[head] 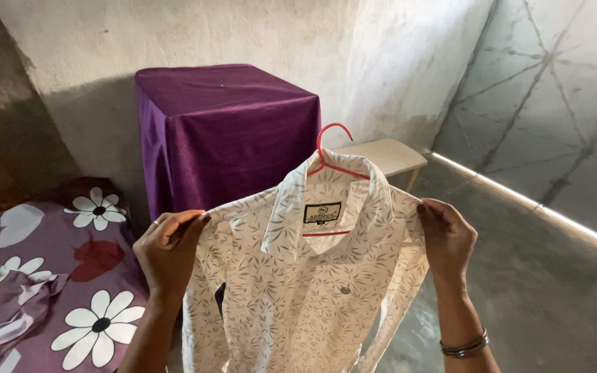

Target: The person unfolds a white patterned shirt, places it on a red hanger, and hangs it on a clothesline. The person adjusts the collar and shoulders to ensure the shirt is properly positioned.

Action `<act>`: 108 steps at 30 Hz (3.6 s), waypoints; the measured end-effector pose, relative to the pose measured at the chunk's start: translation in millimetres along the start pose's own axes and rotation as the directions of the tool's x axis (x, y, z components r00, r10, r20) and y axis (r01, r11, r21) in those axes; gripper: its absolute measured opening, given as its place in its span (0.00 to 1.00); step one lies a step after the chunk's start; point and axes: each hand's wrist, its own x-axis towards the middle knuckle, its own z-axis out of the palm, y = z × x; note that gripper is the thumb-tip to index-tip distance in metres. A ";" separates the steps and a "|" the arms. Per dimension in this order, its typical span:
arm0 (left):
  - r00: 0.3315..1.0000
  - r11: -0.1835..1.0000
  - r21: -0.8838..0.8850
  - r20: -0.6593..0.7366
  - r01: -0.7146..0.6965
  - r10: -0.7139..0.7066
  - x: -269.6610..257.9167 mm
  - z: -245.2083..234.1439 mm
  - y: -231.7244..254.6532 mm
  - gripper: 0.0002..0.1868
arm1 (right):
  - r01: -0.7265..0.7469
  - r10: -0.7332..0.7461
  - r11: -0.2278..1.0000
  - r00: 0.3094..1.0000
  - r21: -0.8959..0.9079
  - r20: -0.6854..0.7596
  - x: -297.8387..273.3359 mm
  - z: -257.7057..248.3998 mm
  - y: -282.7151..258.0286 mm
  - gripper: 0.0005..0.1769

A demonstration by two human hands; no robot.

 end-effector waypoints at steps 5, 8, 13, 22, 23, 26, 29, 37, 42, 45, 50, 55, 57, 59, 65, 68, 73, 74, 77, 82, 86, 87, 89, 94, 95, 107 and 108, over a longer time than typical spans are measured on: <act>0.999 0.999 -0.036 -0.025 -0.036 0.035 5.6 16.8 4.0 0.05 | -0.019 0.019 0.998 1.000 0.056 0.002 20.4 1.1 14.6 0.07; 0.999 1.000 -0.018 -0.028 -0.019 0.019 7.0 24.9 8.6 0.05 | -0.015 0.015 0.999 1.000 0.044 0.008 29.3 0.6 25.7 0.08; 0.999 1.000 -0.001 -0.035 0.020 -0.020 9.8 42.0 13.0 0.05 | -0.003 0.003 0.999 1.000 0.054 0.010 42.1 0.1 48.5 0.08; 0.999 1.000 0.025 -0.044 -0.009 0.010 5.7 63.7 21.2 0.05 | -0.058 0.058 0.998 0.998 0.000 0.028 57.6 -4.5 73.8 0.09; 0.999 0.999 0.037 -0.046 -0.010 0.011 6.2 65.0 22.5 0.05 | -0.039 0.038 0.999 0.999 0.019 0.035 58.8 -4.2 75.2 0.09; 0.999 0.999 0.037 -0.043 0.016 -0.014 6.1 66.5 25.1 0.05 | -0.025 0.023 0.999 0.999 0.049 0.041 60.4 -1.6 79.6 0.08; 0.999 0.999 0.052 -0.048 -0.002 0.004 10.5 70.7 27.0 0.05 | -0.062 0.061 0.997 0.998 0.040 0.035 64.9 -0.6 84.9 0.08; 0.998 0.999 0.038 -0.054 -0.025 0.027 17.7 81.6 11.6 0.05 | -0.024 0.023 0.997 1.000 0.069 0.016 72.9 7.0 96.9 0.09; 0.999 1.000 0.022 -0.042 0.007 -0.006 24.3 86.6 -5.9 0.05 | -0.034 0.033 0.999 0.999 0.035 0.023 77.1 19.0 95.2 0.09; 0.999 1.000 0.013 -0.039 0.026 -0.025 28.1 87.5 -17.0 0.05 | -0.014 0.013 0.999 1.000 0.044 0.026 79.9 28.6 93.2 0.08; 0.999 1.000 -0.003 -0.039 0.000 0.000 41.3 90.3 -44.3 0.05 | -0.012 0.011 0.998 1.000 0.065 0.014 83.7 46.9 91.0 0.09; 0.999 0.999 -0.037 -0.051 0.000 -0.001 57.3 95.1 -63.8 0.05 | -0.017 0.017 0.999 1.000 0.036 -0.002 89.6 65.7 89.9 0.09; 0.998 0.998 -0.054 -0.052 -0.023 0.020 64.2 95.9 -69.4 0.05 | -0.023 0.023 1.000 1.000 -0.001 -0.019 91.9 73.5 90.6 0.09; 0.998 0.999 -0.039 -0.046 -0.033 0.031 71.4 96.7 -76.7 0.06 | -0.025 0.024 0.999 0.999 -0.021 -0.033 93.9 80.9 91.4 0.09; 1.000 1.000 -0.029 -0.003 0.007 -0.007 89.5 100.0 -105.1 0.05 | -0.017 0.016 1.000 0.998 -0.018 -0.060 93.9 102.0 92.3 0.09; 1.000 0.998 -0.068 0.010 0.007 -0.006 93.9 101.7 -119.0 0.05 | 0.007 -0.011 0.999 0.997 -0.051 -0.072 93.1 112.7 93.3 0.09; 0.999 0.995 -0.097 0.020 -0.033 0.035 104.4 102.9 -137.9 0.05 | -0.023 0.016 0.997 0.995 -0.073 -0.095 90.4 124.8 90.4 0.09; 0.998 0.993 -0.105 0.020 -0.056 0.059 107.2 102.3 -141.2 0.05 | -0.028 0.021 0.997 0.995 -0.070 -0.100 90.3 127.2 90.0 0.09; 0.999 0.996 -0.092 0.041 -0.008 0.012 113.4 102.8 -148.9 0.05 | -0.033 0.024 0.997 0.993 -0.072 -0.113 90.1 133.6 89.1 0.09; 0.998 0.993 -0.119 0.060 -0.013 0.020 120.4 101.6 -158.4 0.04 | -0.048 0.021 0.978 0.991 -0.202 -0.132 86.9 140.1 83.6 0.08; 0.995 0.986 -0.143 0.048 -0.082 0.090 122.5 98.7 -162.9 0.05 | -0.062 0.038 0.983 0.989 -0.171 -0.139 85.8 145.5 80.7 0.08; 0.993 0.983 -0.153 0.040 -0.102 0.109 123.1 98.2 -163.6 0.05 | -0.066 0.040 0.980 0.990 -0.187 -0.138 85.3 145.5 79.5 0.08; 0.995 0.981 -0.177 0.052 -0.073 0.083 121.3 96.3 -164.8 0.05 | -0.056 0.029 0.979 0.990 -0.198 -0.136 83.8 147.0 78.8 0.08; 0.997 0.985 -0.160 0.041 -0.061 0.068 124.8 91.8 -162.9 0.05 | -0.033 0.015 0.989 0.992 -0.145 -0.124 90.9 152.4 75.9 0.09; 0.996 0.985 -0.155 0.035 -0.073 0.079 125.2 90.5 -162.2 0.05 | -0.034 0.017 0.991 0.992 -0.133 -0.123 91.3 153.5 75.8 0.09; 0.993 0.990 -0.079 -0.024 -0.118 0.116 136.8 93.1 -150.7 0.05 | 0.003 -0.006 0.999 0.996 -0.034 -0.088 119.3 162.5 83.7 0.09; 0.994 0.991 -0.073 -0.025 -0.111 0.109 136.6 94.6 -151.0 0.05 | 0.001 -0.003 1.000 0.996 -0.024 -0.086 122.5 163.4 85.1 0.10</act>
